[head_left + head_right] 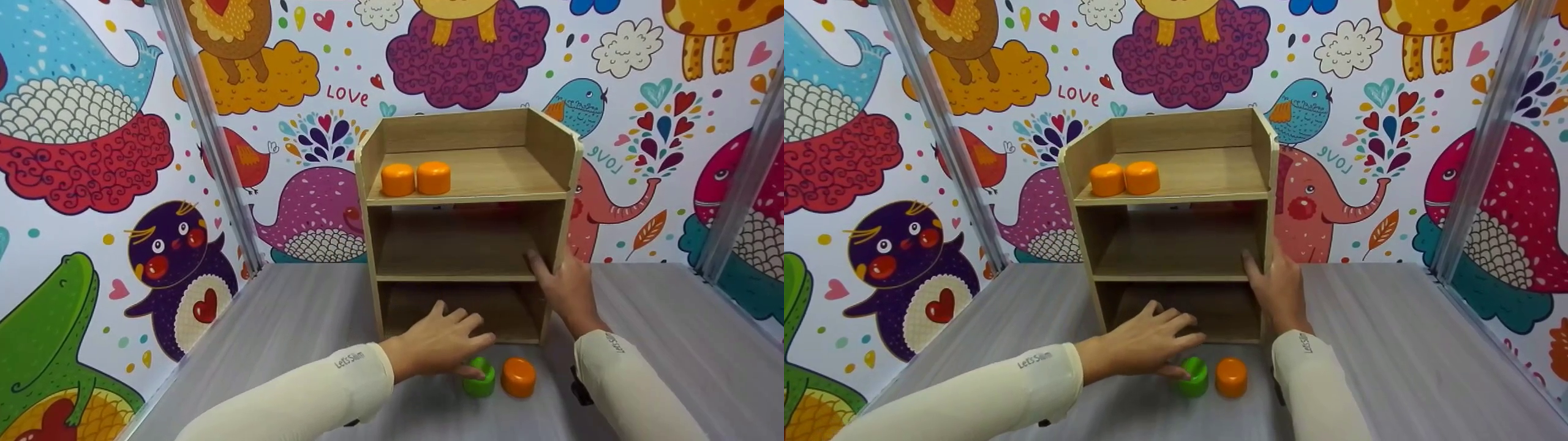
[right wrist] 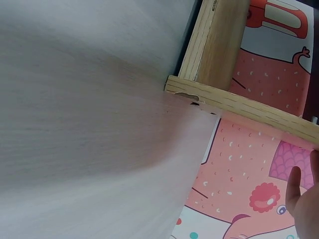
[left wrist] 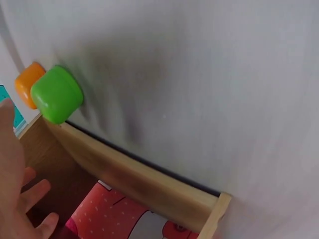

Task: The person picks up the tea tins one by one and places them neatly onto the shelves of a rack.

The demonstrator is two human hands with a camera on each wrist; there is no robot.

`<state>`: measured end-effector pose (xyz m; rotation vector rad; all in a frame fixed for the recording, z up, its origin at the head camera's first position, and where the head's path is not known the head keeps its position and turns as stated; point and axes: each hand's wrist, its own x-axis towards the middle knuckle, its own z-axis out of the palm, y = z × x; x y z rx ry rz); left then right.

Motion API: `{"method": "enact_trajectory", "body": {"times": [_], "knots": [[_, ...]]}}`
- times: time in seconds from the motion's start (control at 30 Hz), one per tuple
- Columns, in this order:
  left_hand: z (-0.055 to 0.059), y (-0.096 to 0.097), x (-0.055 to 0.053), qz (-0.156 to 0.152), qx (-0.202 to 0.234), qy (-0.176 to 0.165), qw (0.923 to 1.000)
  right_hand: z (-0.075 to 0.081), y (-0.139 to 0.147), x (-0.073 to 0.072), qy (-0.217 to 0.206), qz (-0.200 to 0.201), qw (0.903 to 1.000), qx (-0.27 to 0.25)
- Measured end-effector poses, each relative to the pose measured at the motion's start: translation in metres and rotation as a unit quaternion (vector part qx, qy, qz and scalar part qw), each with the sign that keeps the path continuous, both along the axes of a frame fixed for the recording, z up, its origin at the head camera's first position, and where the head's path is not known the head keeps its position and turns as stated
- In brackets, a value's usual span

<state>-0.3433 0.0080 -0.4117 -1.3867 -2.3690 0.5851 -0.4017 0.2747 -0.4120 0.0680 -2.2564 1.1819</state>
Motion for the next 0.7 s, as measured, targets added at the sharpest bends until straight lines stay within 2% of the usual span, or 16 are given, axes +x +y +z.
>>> {"method": "enact_trajectory", "body": {"times": [0.27, 0.47, 0.7], "knots": [[-0.015, 0.003, 0.003, 0.002, -0.014, -0.024, 0.9996, -0.001, 0.0, -0.001, 0.005, -0.005, 1.0, 0.007], [-0.026, 0.004, 0.004, 0.004, -0.021, -0.028, 0.9994, -0.001, 0.0, -0.001, 0.006, -0.006, 0.9999, 0.012], [-0.036, 0.007, 0.002, 0.022, -0.024, -0.076, 0.9966, 0.0, 0.001, -0.001, 0.003, -0.007, 0.9999, 0.014]]}}
